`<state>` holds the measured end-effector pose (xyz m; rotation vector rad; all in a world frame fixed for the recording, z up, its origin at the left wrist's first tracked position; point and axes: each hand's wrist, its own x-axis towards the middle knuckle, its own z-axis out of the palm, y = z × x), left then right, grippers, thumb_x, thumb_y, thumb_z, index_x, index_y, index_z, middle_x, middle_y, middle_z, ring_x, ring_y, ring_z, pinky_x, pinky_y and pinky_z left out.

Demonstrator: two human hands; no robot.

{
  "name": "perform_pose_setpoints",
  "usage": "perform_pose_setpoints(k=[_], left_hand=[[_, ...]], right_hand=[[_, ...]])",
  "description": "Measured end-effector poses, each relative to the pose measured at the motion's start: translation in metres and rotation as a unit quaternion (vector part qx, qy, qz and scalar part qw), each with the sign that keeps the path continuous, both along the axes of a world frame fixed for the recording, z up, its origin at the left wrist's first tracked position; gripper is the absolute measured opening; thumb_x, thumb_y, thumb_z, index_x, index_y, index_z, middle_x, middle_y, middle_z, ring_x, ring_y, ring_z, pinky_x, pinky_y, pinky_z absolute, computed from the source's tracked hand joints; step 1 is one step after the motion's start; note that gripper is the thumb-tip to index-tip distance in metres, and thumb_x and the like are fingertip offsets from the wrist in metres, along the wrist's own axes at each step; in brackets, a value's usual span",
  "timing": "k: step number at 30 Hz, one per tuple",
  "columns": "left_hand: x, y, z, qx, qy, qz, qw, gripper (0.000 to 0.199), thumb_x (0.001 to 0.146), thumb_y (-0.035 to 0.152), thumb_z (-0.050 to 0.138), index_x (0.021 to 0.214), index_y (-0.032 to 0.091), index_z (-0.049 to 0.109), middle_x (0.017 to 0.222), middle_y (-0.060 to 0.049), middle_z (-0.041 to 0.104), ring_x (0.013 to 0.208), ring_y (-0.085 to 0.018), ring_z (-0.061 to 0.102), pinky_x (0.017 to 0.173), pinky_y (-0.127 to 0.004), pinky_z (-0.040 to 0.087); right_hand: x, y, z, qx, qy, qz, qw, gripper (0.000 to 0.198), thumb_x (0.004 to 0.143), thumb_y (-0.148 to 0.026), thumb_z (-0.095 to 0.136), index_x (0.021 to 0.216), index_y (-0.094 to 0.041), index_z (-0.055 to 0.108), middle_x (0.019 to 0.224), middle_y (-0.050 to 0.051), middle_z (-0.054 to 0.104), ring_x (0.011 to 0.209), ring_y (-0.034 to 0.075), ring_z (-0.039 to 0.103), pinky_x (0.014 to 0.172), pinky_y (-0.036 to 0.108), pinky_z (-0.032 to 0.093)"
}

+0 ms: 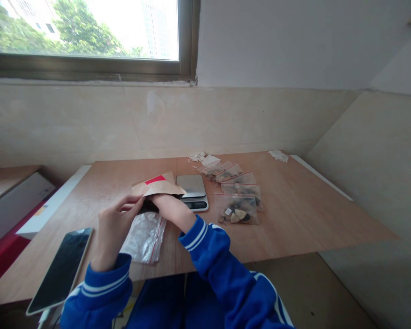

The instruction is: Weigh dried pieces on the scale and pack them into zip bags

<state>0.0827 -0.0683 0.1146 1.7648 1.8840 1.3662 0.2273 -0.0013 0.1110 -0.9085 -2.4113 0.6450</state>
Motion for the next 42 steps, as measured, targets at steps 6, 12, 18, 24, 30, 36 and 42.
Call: perform_pose_setpoints(k=[6,12,18,24,30,36,42], left_hand=[[-0.009,0.007,0.001,0.018,-0.003,0.004,1.000,0.020,0.082,0.044,0.066,0.082,0.027,0.074,0.074,0.004,0.075,0.063,-0.014,0.070,0.059,-0.020,0.050],[-0.012,0.011,0.005,0.029,0.014,0.032,0.999,0.020,0.082,0.045,0.066,0.082,0.027,0.075,0.072,0.004,0.074,0.064,-0.015,0.071,0.060,-0.021,0.050],[-0.013,0.009,0.005,0.036,0.018,0.037,0.998,0.019,0.082,0.044,0.066,0.082,0.027,0.075,0.069,0.004,0.074,0.063,-0.016,0.071,0.059,-0.022,0.050],[-0.015,0.007,0.005,0.047,0.017,0.038,0.998,0.022,0.083,0.047,0.064,0.083,0.027,0.075,0.072,0.003,0.075,0.064,-0.016,0.071,0.060,-0.022,0.052],[-0.015,0.006,0.001,0.054,0.014,0.041,0.998,0.022,0.082,0.047,0.065,0.083,0.027,0.075,0.071,0.004,0.074,0.065,-0.016,0.071,0.059,-0.022,0.052],[-0.010,0.007,0.001,0.050,0.008,0.031,0.998,0.020,0.082,0.045,0.066,0.082,0.027,0.075,0.071,0.004,0.074,0.061,-0.014,0.070,0.059,-0.021,0.052],[-0.013,0.006,0.002,0.053,0.007,0.033,0.998,0.023,0.082,0.046,0.064,0.082,0.026,0.075,0.070,0.003,0.075,0.062,-0.015,0.070,0.057,-0.021,0.053]], right_hand=[[0.031,-0.034,0.003,-0.019,0.140,0.017,0.990,0.046,0.092,-0.003,0.039,0.128,-0.023,0.059,0.131,0.004,0.063,0.120,0.017,0.060,0.106,0.034,0.046],[0.059,-0.010,-0.036,0.004,0.516,-0.236,0.824,0.020,0.091,-0.026,0.059,0.109,-0.021,0.053,0.117,0.011,0.070,0.109,0.020,0.068,0.100,0.041,0.052],[0.083,0.057,-0.086,-0.016,0.325,-0.291,0.900,0.009,0.086,-0.025,0.061,0.090,-0.017,0.062,0.103,0.012,0.074,0.101,0.023,0.069,0.092,0.039,0.053],[0.082,0.088,-0.099,-0.001,0.082,-0.310,0.947,0.022,0.084,-0.009,0.054,0.098,-0.015,0.070,0.102,0.012,0.074,0.096,0.023,0.069,0.089,0.036,0.053],[0.091,0.079,-0.123,0.081,-0.024,-0.186,0.979,0.029,0.089,-0.025,0.060,0.115,-0.012,0.067,0.132,0.019,0.060,0.128,0.029,0.053,0.113,0.049,0.033],[0.093,0.073,-0.124,0.082,-0.131,-0.214,0.965,0.045,0.100,-0.028,0.040,0.140,-0.011,0.048,0.152,0.019,0.039,0.144,0.031,0.031,0.117,0.061,0.011],[0.093,0.069,-0.099,0.148,-0.020,-0.289,0.946,0.044,0.097,-0.026,0.041,0.140,-0.014,0.047,0.150,0.016,0.043,0.141,0.027,0.035,0.117,0.052,0.024]])
